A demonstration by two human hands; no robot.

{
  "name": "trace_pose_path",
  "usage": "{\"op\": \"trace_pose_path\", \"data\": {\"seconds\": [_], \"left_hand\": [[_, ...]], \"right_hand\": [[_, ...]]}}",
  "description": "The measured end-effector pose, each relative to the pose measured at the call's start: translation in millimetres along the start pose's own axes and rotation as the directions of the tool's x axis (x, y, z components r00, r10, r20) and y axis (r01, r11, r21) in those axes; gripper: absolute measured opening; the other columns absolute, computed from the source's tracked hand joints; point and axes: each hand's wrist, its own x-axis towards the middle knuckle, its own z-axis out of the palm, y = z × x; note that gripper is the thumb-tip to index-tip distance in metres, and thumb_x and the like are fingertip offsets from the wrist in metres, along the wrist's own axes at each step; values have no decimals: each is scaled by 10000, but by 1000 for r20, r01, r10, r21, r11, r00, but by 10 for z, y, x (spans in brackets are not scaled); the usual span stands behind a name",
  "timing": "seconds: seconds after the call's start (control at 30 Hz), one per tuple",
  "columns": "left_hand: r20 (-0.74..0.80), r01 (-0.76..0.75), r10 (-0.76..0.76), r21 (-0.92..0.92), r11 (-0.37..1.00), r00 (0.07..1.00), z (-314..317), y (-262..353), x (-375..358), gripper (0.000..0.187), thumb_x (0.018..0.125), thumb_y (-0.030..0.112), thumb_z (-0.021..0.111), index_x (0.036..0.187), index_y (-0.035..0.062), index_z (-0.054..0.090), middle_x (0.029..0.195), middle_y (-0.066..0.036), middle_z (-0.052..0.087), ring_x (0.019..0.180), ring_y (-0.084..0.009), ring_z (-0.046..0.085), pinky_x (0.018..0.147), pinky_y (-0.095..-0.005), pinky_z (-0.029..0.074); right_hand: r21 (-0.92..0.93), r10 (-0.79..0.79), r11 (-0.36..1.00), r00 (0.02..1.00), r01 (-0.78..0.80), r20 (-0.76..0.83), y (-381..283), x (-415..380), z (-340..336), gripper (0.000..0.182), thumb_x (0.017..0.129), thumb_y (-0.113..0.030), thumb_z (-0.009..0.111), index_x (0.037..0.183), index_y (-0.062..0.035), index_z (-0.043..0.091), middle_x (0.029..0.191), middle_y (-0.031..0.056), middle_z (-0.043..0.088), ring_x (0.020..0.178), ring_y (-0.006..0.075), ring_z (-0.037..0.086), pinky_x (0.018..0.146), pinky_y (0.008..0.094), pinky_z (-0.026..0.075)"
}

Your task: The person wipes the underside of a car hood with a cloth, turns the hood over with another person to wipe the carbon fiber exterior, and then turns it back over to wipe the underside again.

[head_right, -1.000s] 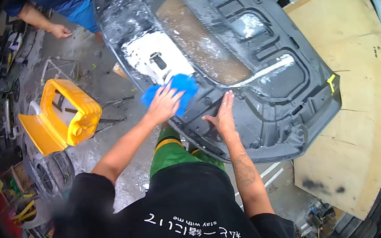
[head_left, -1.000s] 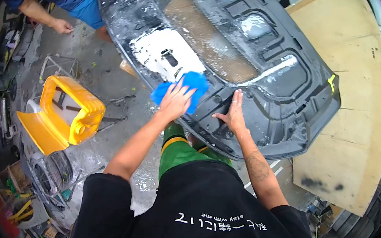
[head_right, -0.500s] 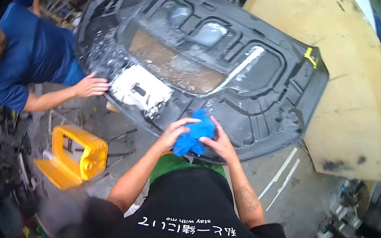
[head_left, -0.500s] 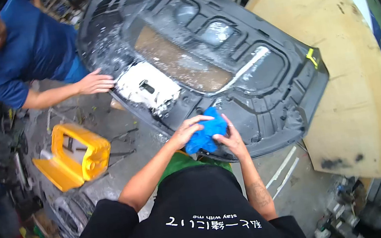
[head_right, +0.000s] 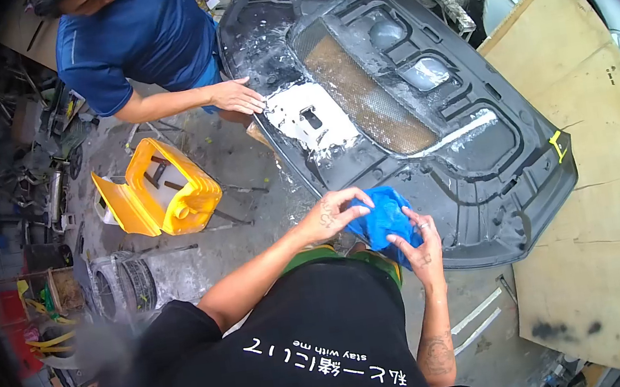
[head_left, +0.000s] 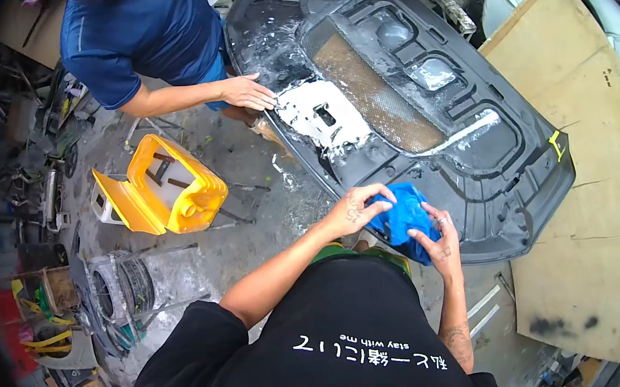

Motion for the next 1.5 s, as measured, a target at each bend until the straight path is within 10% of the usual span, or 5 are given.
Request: {"op": "trace_pose_path", "data": {"seconds": [0.37,0.63,0.77,0.97,1.5], "left_hand": [[78,-200,186,493,847,979,-604,-294,-962,402,959,134,542,1357,124,488,1085,-138,693,1054,-285,656,895,-396,484],[175,-149,242,-425,893,954,426,193,-962,463,825,45,638,1282,18,568,1205,-116,656,1143,-182,611,1015,-363,450],[276,-50,134,-290,956,952,759,401,-648,398,810,27,617,1208,32,631,1146,-92,684,1082,-154,616,986,-343,466],[64,59,-17,-738,673,998,1137,235,-315,491,879,4,638,1357,44,533,1347,-108,559,1133,-182,587,1005,-342,458],[-219,-23,38,69,997,975,1842,206,1319,775,808,199,802,1443,114,368,1273,-194,607,1135,-320,626,953,-418,490]], "right_hand": [[-360,90,928,996,-94,-30,-916,-625,20,207,777,-151,809,910,-5,746,741,108,623,653,194,584,627,330,465],[246,-71,967,997,67,9,-1170,-976,597,632,821,-180,799,1367,-16,527,1253,144,604,1105,236,613,959,363,493],[-221,-126,974,913,40,-388,-503,-1422,272,866,712,-283,885,1429,-26,473,1391,168,510,1236,283,544,1029,403,450],[184,74,982,971,-32,-226,506,-1090,-216,432,790,-106,647,1201,19,599,905,112,698,822,157,650,769,328,528],[394,-30,918,984,-42,176,1129,625,-1639,723,871,-99,723,1467,3,328,1273,109,562,1145,173,571,973,315,484]]}}
